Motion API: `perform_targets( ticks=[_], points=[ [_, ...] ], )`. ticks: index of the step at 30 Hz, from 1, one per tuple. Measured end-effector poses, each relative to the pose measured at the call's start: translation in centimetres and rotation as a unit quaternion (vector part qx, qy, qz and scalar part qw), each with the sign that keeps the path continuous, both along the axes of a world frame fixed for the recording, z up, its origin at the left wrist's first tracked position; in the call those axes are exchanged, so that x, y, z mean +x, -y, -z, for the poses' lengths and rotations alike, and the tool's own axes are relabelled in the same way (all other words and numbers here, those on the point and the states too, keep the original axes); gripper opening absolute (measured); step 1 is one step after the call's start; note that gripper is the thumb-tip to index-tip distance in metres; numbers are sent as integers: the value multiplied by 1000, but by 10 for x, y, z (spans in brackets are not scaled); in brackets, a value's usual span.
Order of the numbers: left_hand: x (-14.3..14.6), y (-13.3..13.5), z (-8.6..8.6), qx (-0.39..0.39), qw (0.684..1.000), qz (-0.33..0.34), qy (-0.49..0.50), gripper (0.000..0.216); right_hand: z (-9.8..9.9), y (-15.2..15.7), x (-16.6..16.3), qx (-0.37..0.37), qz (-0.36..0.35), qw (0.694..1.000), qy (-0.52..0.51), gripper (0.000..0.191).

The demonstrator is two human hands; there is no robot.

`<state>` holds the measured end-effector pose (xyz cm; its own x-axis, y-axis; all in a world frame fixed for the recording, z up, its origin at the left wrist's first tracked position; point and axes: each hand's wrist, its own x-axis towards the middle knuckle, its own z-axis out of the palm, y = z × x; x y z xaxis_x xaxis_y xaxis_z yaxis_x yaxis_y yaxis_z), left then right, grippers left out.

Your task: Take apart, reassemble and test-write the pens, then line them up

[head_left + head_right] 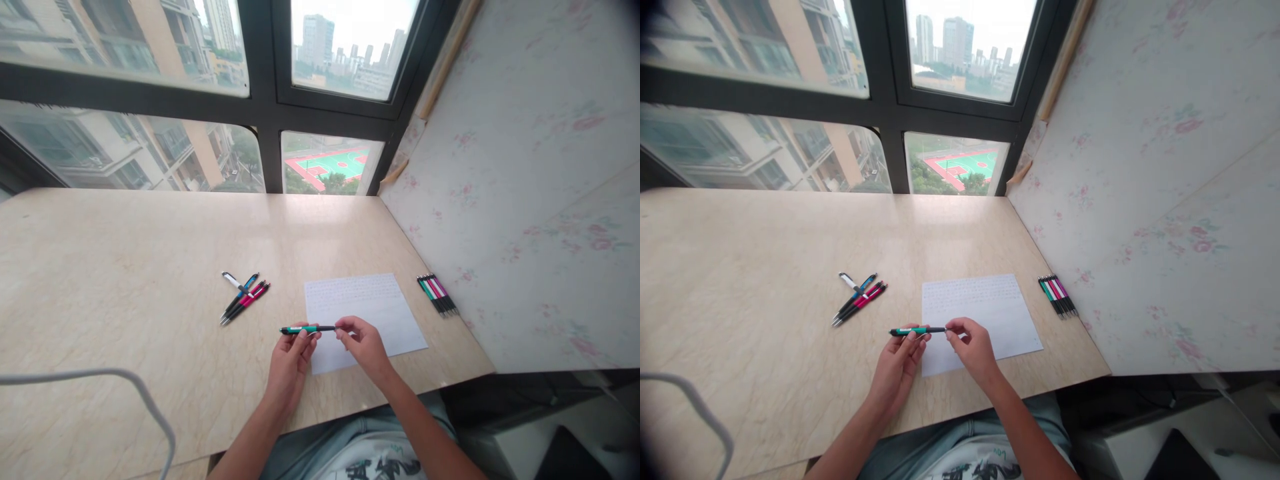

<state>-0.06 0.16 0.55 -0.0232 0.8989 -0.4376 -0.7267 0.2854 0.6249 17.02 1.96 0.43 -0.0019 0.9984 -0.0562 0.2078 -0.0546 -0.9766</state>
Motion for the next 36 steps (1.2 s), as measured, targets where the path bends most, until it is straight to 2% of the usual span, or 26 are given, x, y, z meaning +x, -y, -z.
perform_targets(
  ticks=[6, 9, 13, 18, 24, 26, 31, 36],
  points=[
    [1, 0, -1, -11, 1000, 7, 20, 27, -7, 1, -2, 68, -10, 995, 68, 11],
    [2, 0, -1, -8, 1000, 7, 20, 28, -8, 1, 0, 69, -21, 994, 79, 14],
    [3, 0, -1, 3, 1000, 16, 17, 30, -7, 1, 3, 39, -52, 997, 53, 27],
    [5, 2, -4, 9, 999, 33, 8, 31, -3, 0, 2, 28, -1, 1000, 9, 26],
    [6, 3, -2, 12, 999, 37, -3, 33, -6, 2, -1, -32, -16, 994, -100, 31],
    [5, 2, 0, 8, 1000, 28, 1, 32, -8, 4, -1, -33, -35, 993, -109, 27],
    [3, 0, 3, 5, 1000, 9, 10, 32, -11, 6, 0, -10, -63, 997, -38, 16],
    [3, 0, 3, 4, 1000, 16, 0, 33, -12, 5, 1, 20, -71, 996, 41, 30]
  ],
)
